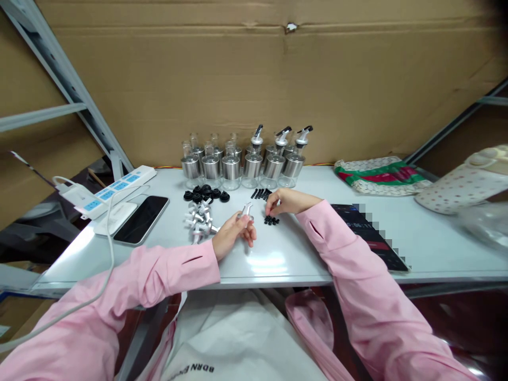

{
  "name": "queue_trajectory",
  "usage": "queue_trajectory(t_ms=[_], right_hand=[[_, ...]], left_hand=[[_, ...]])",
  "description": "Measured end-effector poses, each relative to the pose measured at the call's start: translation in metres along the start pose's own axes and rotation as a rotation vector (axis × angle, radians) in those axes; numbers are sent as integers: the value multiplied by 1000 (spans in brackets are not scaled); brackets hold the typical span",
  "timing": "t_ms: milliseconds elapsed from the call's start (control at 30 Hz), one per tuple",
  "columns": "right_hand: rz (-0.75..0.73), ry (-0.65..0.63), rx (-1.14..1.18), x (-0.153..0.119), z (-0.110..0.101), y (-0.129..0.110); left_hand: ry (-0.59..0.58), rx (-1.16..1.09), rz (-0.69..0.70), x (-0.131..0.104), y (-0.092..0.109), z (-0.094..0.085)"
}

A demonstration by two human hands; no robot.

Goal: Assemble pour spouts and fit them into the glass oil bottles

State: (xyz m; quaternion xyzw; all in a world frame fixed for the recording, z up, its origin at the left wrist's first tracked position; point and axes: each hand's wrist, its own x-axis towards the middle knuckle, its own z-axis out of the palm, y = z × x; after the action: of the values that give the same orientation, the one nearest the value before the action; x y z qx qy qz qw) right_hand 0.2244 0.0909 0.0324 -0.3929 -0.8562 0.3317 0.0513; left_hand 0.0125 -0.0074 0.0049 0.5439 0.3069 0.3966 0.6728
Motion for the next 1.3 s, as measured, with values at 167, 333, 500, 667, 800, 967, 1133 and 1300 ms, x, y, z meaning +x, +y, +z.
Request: queue_trajectory(t_ms=[167, 333, 500, 667, 800, 967, 1133, 1300], right_hand=[[-38, 7, 12, -3, -4, -1], [-56, -35, 56, -4, -5, -2], [-16, -17, 20, -1, -2, 1], [24, 96, -78, 3, 0, 6], [51, 121, -109, 4, 0, 3], [90, 110, -125, 2, 1, -4], [79, 92, -111, 2, 2, -7], [120, 84, -129, 1, 3, -12]], left_hand=[[0, 5, 6, -1, 1, 0], [-10, 12, 14, 1, -1, -1], [-6, 8, 11, 1, -2, -1], [-7, 5, 14, 1, -2, -2], [-4, 11, 10, 1, -3, -2], [-5, 13, 14, 1, -2, -1], [-2, 12, 8, 1, -1, -1], [-3, 12, 3, 0, 0, -1]])
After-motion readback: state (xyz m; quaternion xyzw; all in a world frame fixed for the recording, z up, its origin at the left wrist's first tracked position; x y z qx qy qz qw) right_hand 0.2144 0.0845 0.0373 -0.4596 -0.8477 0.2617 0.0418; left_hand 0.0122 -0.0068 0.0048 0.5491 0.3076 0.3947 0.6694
